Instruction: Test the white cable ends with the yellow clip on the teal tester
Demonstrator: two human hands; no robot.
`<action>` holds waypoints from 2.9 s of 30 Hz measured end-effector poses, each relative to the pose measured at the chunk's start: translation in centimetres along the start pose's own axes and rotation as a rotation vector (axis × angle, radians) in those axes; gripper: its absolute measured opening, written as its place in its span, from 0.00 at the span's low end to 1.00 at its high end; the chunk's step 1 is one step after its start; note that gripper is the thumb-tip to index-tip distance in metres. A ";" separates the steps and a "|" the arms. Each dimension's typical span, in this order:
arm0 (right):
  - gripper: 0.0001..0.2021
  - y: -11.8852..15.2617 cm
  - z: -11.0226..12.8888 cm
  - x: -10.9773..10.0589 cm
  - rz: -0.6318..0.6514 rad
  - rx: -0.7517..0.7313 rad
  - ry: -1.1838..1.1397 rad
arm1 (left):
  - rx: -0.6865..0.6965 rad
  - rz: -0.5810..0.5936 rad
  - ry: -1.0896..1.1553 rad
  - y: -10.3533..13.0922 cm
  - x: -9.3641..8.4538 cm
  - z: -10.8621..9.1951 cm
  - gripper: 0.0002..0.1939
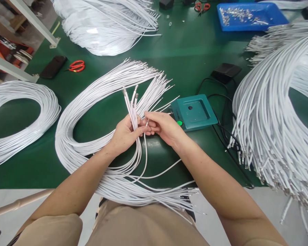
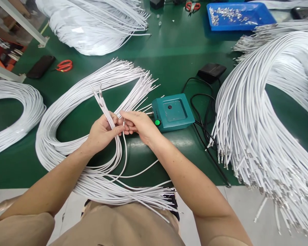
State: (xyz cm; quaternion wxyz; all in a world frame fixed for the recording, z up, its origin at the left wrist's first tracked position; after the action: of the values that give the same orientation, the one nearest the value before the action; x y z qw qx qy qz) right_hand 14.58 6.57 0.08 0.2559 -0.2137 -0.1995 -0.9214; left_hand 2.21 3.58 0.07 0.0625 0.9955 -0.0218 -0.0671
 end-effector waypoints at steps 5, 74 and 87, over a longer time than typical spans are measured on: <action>0.18 0.0 -0.1 -0.1 0.082 0.027 -0.084 | 0.012 -0.001 0.059 0.0 0.0 -0.2 0.15; 0.10 0.8 1.5 -0.8 -0.224 -0.231 0.468 | 0.043 0.067 0.077 -0.3 -0.5 0.0 0.21; 0.11 1.9 3.9 0.1 -0.300 -0.673 1.892 | -0.094 0.060 0.156 -1.3 -0.4 1.3 0.21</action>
State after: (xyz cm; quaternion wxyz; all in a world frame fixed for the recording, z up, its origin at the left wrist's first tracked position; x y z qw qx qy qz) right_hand 16.68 6.85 3.88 0.1170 0.5697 0.3301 -0.7435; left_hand 1.70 4.76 -1.29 0.1125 0.9926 -0.0436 0.0118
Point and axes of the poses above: each hand's wrist, its own y-axis away from the middle knuckle, its own x-axis out of the palm, z = x × y, the point moved 5 cm from there along -y, towards the middle knuckle, and after that the axes turned 1 degree about -x, right-handed, at the moved point
